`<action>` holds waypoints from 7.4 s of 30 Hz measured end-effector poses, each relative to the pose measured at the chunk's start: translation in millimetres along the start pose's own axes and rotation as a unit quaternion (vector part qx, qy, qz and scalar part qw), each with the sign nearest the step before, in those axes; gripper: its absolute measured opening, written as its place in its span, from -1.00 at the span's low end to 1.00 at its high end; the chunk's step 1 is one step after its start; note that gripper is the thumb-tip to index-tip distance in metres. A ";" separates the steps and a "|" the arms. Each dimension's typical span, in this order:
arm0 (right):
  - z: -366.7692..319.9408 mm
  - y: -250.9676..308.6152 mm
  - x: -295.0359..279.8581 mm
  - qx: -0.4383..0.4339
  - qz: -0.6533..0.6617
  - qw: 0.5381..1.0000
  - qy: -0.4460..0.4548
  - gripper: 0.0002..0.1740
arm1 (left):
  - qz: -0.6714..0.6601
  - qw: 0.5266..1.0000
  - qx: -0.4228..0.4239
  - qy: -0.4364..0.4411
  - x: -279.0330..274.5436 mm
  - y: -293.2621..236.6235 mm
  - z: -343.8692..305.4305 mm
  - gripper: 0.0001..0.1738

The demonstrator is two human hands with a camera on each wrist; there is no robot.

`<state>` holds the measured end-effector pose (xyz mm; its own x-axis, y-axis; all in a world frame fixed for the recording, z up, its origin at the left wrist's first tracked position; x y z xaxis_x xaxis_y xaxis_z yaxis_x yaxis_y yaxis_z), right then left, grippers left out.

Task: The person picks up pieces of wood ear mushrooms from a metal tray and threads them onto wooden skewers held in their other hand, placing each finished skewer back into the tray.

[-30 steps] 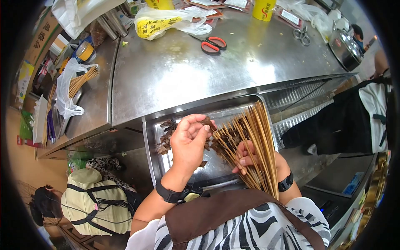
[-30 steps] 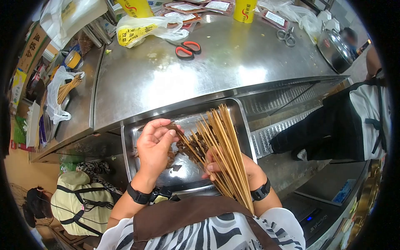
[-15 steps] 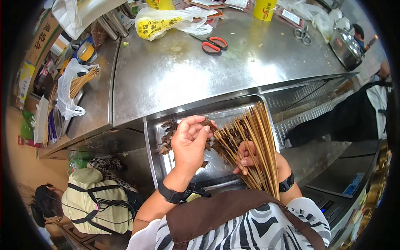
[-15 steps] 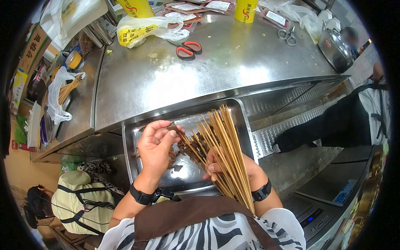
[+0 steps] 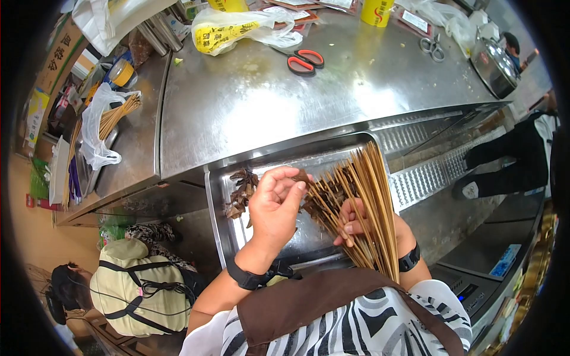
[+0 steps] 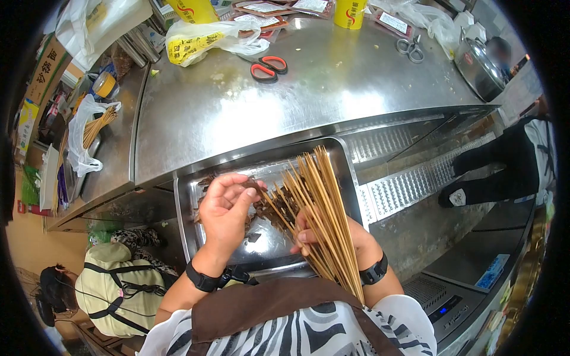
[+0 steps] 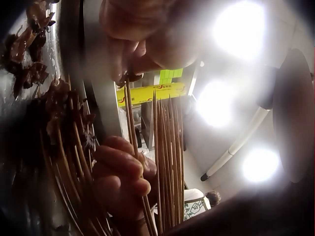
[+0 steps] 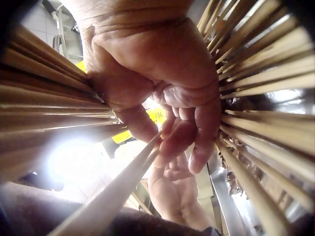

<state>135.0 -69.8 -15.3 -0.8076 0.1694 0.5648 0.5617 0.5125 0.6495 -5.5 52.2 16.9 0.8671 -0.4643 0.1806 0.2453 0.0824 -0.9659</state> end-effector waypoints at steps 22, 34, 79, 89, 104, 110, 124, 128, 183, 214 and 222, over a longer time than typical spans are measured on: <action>-1.8 1.1 1.0 0.001 -0.013 1.000 -0.016 -0.83 | -0.082 0.975 -0.201 -0.057 -1.5 29.2 -0.1 -0.80; -0.2 0.0 0.0 -0.011 0.016 1.000 -0.009 -0.86 | -0.116 0.967 -0.220 -0.059 3.8 33.2 -15.6 -0.79; 0.2 -0.7 -4.2 0.006 0.017 1.000 0.000 -0.86 | -0.124 0.978 -0.169 0.020 11.8 30.1 -17.4 -0.79; -2.2 -1.1 -3.2 0.003 0.036 0.999 -0.013 -0.87 | -0.133 0.971 -0.189 0.060 19.6 29.5 -25.3 -0.73; -17.1 12.9 0.1 -0.002 -0.068 0.994 -0.083 -0.80 | -0.115 0.961 -0.248 0.051 17.7 44.4 -24.1 -0.70; -9.3 8.0 1.2 -0.049 0.037 0.998 0.028 -0.79 | -0.037 0.967 -0.244 0.070 14.6 50.1 -22.4 -0.72; -3.8 5.6 4.4 -0.066 0.065 0.994 0.056 -0.88 | 0.629 0.777 -0.025 0.030 -99.0 -14.5 13.6 -0.82; -5.0 5.3 3.0 -0.060 0.084 0.993 0.050 -0.87 | 0.668 0.738 -0.065 0.072 -98.3 10.5 19.3 -0.80; -5.1 -3.7 -1.6 0.057 0.027 0.998 0.005 -0.84 | -0.101 0.978 -0.184 -0.007 -4.0 25.8 20.5 -0.84; -5.6 1.2 0.3 0.048 0.014 0.999 -0.003 -0.83 | -0.087 0.979 -0.182 -0.007 4.1 14.8 11.7 -0.82; -5.4 2.2 0.2 0.048 0.010 0.999 -0.008 -0.83 | -0.083 0.975 -0.207 -0.010 6.9 16.0 15.7 -0.85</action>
<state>137.1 -73.2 -11.0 -0.7994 0.1929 0.5690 0.5587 0.5871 0.5858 11.2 64.1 5.6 0.8400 -0.4231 0.3396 0.1900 -0.3569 -0.9146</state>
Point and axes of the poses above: each hand's wrist, its own z-axis towards the middle knuckle, its own x-axis out of the palm, y = z × x, the point moved 6 cm from there along z, towards the middle knuckle, and after that the axes turned 7 degrees about x, right-handed, at the moved point
